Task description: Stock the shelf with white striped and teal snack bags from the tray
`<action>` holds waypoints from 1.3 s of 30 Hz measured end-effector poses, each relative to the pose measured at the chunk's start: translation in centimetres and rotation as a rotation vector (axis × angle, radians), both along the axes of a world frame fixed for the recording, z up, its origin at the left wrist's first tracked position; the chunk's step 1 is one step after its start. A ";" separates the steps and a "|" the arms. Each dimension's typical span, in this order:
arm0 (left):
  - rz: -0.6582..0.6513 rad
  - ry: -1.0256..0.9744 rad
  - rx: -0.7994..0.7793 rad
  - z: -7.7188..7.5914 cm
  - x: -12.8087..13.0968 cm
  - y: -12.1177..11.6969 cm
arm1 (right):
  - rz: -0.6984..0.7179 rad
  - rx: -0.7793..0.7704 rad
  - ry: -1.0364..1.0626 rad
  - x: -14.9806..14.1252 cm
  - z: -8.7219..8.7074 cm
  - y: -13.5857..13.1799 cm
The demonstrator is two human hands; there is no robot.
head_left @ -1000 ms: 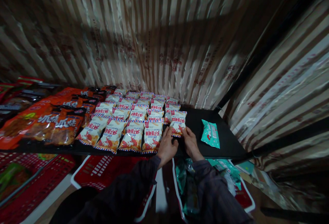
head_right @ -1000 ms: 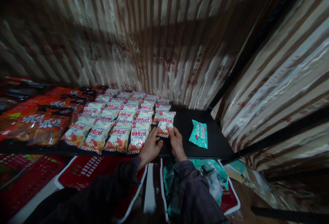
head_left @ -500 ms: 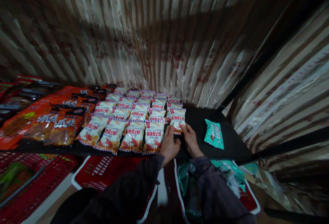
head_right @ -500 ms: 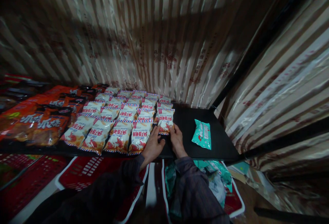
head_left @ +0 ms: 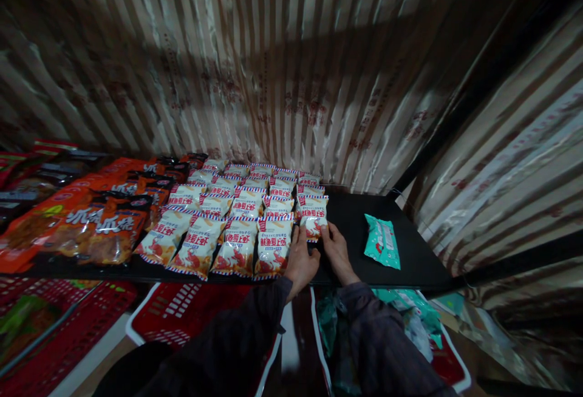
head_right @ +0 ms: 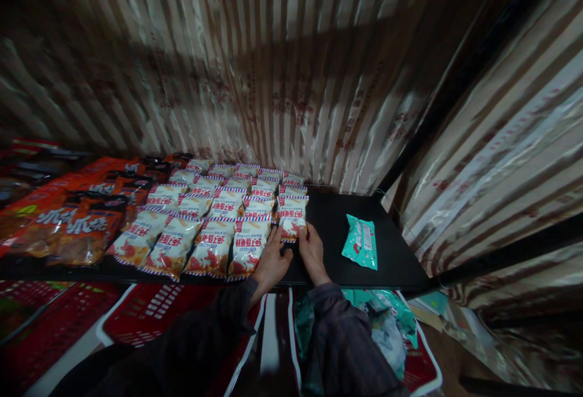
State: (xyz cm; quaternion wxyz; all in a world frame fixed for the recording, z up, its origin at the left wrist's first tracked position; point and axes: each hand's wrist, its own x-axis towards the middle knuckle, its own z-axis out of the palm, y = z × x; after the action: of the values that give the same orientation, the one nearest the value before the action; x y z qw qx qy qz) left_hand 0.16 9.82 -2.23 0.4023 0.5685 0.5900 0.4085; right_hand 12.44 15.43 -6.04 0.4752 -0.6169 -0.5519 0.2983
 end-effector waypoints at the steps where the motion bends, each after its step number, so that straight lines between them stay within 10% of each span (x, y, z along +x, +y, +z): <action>1: 0.003 0.010 -0.005 0.1 0.0 0.0 | -0.001 0.007 -0.036 0.1 -0.1 0.1; 15: 0.057 0.090 0.023 0.5 0.1 0.2 | -0.046 0.007 -0.353 -0.5 -0.4 0.5; 39: 0.040 0.081 0.041 -0.2 0.2 0.3 | 0.015 0.067 -0.064 -1.2 0.7 0.4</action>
State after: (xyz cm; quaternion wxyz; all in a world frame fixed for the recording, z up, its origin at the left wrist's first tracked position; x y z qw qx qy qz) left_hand 0.31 10.13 -2.43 0.3583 0.5808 0.6084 0.4051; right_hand 11.27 15.86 -5.29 0.4753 -0.6056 -0.5813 0.2633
